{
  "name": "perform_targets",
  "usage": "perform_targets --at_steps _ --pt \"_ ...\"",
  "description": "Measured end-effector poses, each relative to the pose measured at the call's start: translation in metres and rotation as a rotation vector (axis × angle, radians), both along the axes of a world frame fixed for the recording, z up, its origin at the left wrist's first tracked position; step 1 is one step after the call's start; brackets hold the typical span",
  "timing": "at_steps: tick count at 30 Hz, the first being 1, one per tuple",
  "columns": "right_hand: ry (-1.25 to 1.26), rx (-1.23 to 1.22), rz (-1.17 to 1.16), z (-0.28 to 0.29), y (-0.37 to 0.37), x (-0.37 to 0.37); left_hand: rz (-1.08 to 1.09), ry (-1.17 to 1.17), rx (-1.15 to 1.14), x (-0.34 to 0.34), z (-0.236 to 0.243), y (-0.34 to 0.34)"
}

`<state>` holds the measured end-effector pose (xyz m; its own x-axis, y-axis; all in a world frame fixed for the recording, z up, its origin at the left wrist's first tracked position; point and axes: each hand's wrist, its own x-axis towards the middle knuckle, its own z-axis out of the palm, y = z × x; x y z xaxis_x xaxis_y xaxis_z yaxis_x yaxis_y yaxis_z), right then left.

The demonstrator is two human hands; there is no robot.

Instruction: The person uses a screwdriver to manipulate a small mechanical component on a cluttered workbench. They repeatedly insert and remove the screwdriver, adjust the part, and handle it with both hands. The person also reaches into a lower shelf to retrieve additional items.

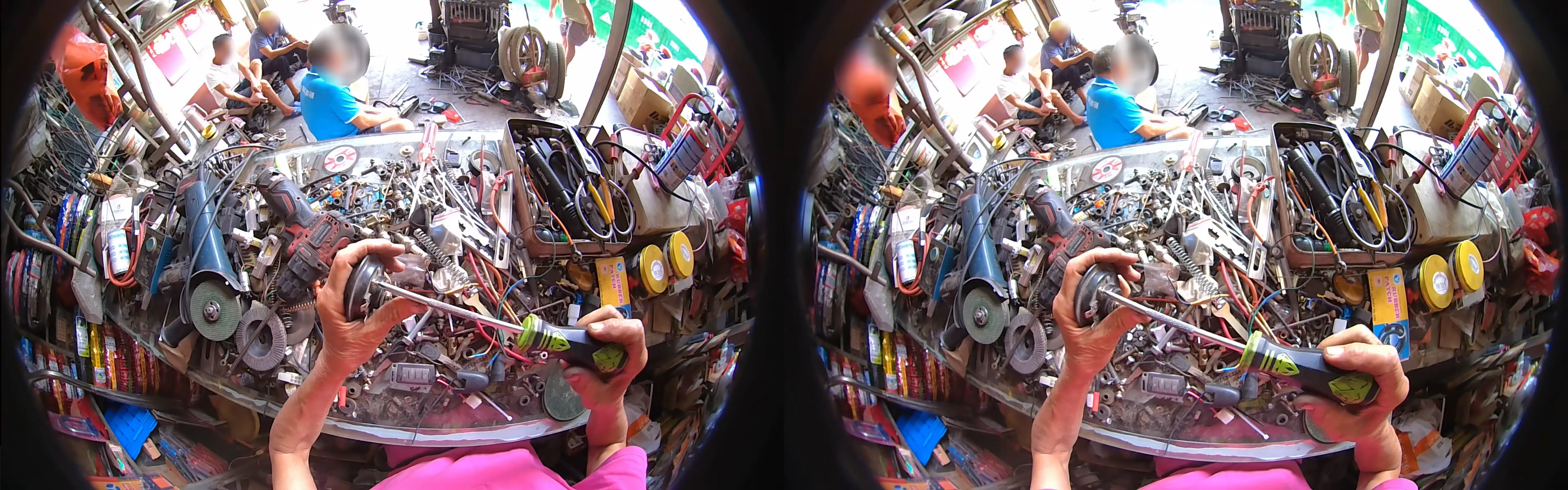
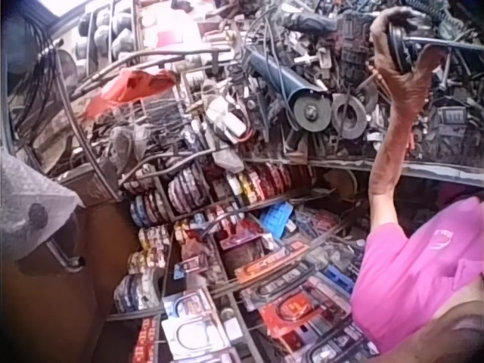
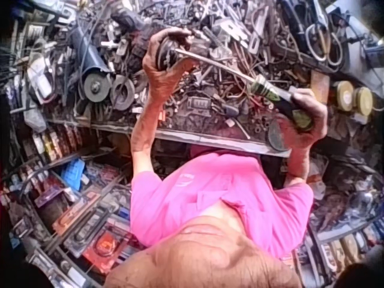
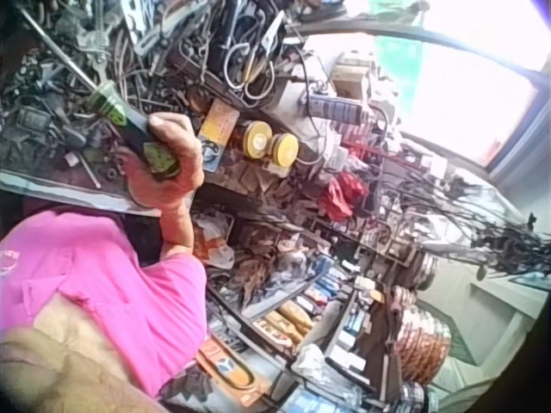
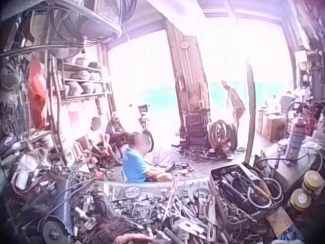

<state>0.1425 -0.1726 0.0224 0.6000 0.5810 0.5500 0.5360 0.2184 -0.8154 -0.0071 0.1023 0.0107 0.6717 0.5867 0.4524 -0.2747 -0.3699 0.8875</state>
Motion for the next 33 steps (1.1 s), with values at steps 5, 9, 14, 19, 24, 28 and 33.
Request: perform_targets --at_steps 5,9,14,19,24,28,33 --pt "0.036 0.045 -0.043 0.004 0.0 -0.001 -0.015 0.024 -0.021 0.001 0.001 -0.003" --pt "0.156 -0.117 -0.213 0.008 -0.013 -0.013 -0.011 0.043 -0.02 0.002 -0.002 -0.003" --pt "0.083 -0.083 -0.137 -0.01 -0.012 -0.009 -0.011 0.036 -0.135 -0.004 0.0 -0.01" --pt "-0.121 -0.055 -0.029 -0.007 0.003 -0.001 0.042 0.019 -0.107 -0.01 0.002 -0.005" --pt "0.09 0.005 -0.13 -0.011 -0.002 -0.013 0.0 0.07 -0.016 -0.018 -0.004 -0.006" --pt "0.248 -0.082 -0.083 -0.011 -0.015 -0.024 0.018 0.099 -0.084 -0.014 -0.002 -0.009" --pt "0.006 -0.111 -0.073 -0.01 0.002 -0.018 0.087 0.068 -0.069 -0.013 -0.003 -0.007"
